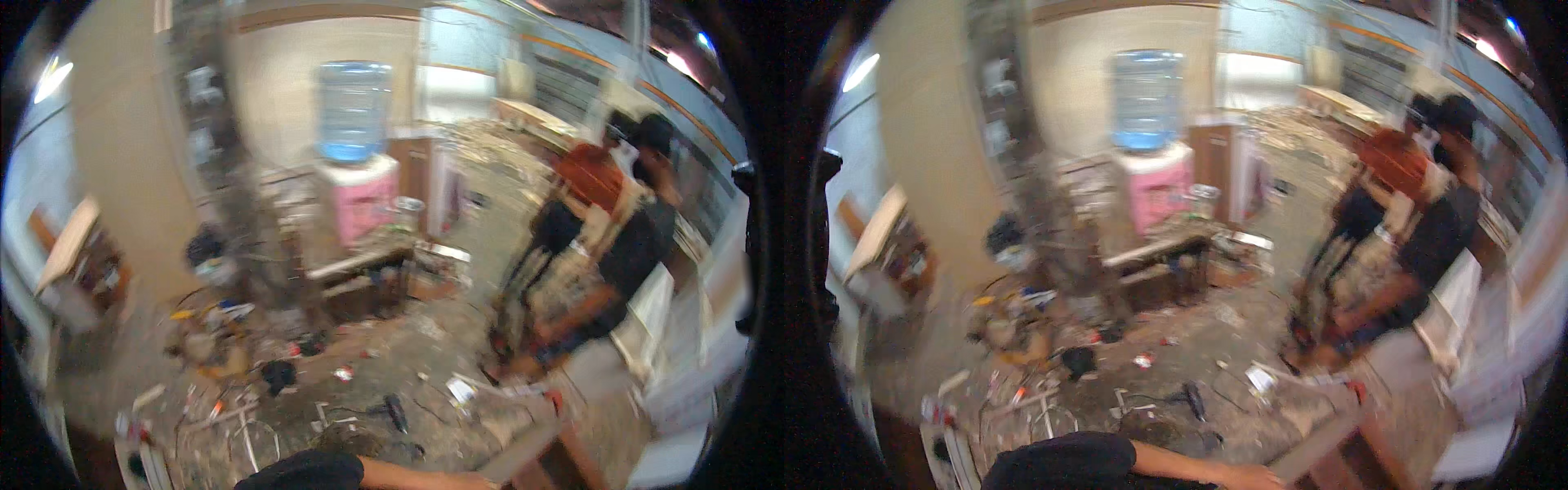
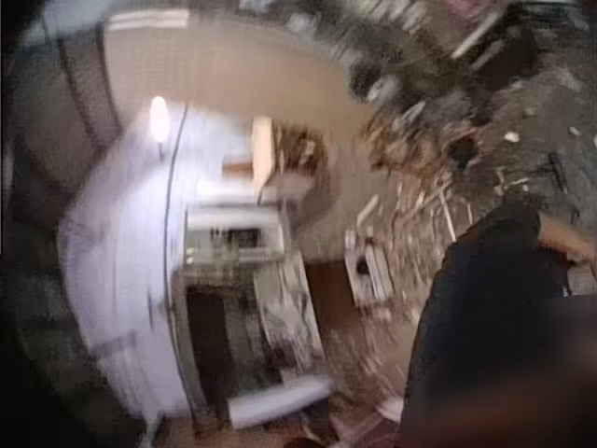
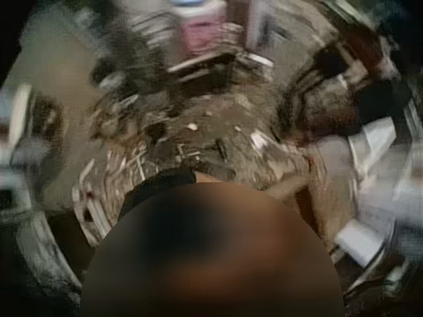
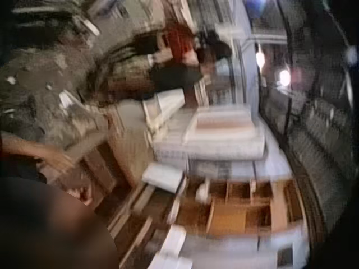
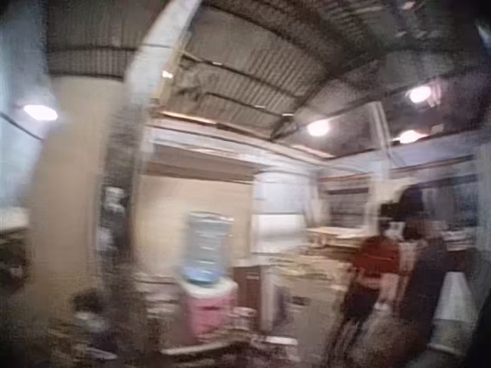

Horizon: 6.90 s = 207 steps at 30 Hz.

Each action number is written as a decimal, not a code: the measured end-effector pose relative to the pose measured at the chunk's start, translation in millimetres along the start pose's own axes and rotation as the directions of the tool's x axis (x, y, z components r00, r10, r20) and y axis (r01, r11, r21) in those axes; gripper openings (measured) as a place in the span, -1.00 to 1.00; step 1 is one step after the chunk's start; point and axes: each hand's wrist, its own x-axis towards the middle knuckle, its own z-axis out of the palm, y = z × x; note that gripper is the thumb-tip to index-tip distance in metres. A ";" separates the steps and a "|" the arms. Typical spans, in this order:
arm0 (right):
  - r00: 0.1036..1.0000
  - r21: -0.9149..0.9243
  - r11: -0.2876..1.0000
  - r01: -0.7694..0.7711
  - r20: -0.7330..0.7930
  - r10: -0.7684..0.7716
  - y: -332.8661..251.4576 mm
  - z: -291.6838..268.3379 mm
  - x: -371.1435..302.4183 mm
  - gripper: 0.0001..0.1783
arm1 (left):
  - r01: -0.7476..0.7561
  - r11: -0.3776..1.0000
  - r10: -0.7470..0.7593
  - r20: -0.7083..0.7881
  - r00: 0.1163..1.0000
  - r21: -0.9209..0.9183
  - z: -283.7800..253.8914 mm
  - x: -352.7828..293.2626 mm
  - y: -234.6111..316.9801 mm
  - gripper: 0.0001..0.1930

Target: The person applies glue from a red bottle along the edges of a wooden cabinet frame. They then press the glued edges together to join the pieces. The person continues applying glue to different sections of the cabinet frame and presses them together.

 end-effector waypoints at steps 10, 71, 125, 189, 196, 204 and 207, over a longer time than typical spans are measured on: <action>0.675 0.105 0.676 -0.729 -0.050 0.736 41.0 84.4 183.2 -0.51 | 0.719 -0.212 0.039 -0.741 -0.670 -0.661 -440.5 -420.9 24.3 -0.56; 0.959 -0.021 0.959 -0.284 0.009 0.284 1.9 73.5 311.8 -0.57 | 0.971 -0.174 -0.951 -0.286 -0.121 0.166 -52.2 -274.4 -123.3 -0.71; 0.746 -0.532 0.832 0.157 -0.488 -0.453 45.3 -423.3 865.1 -0.51 | 0.512 0.554 -0.699 0.701 -0.143 0.657 287.0 -8.5 -517.1 -0.55; 0.747 -0.771 0.614 0.171 -0.305 -0.591 63.3 -477.7 643.0 -0.59 | 0.459 0.717 -0.616 0.785 0.063 0.525 281.7 -31.4 -466.3 -0.66; 0.751 -0.772 0.613 0.168 -0.302 -0.587 62.4 -493.1 566.8 -0.58 | 0.498 0.681 -0.603 0.797 -0.034 0.536 298.2 -14.5 -437.7 -0.62; 0.764 -0.741 0.667 0.079 -0.384 -0.518 56.3 -505.1 471.0 -0.59 | 0.539 0.540 -0.786 0.617 0.048 0.646 287.4 -60.1 -383.4 -0.59; 0.769 -0.755 0.654 0.050 -0.389 -0.507 54.8 -512.6 435.5 -0.58 | 0.575 0.558 -0.803 0.565 0.192 0.598 268.0 -94.0 -379.9 -0.62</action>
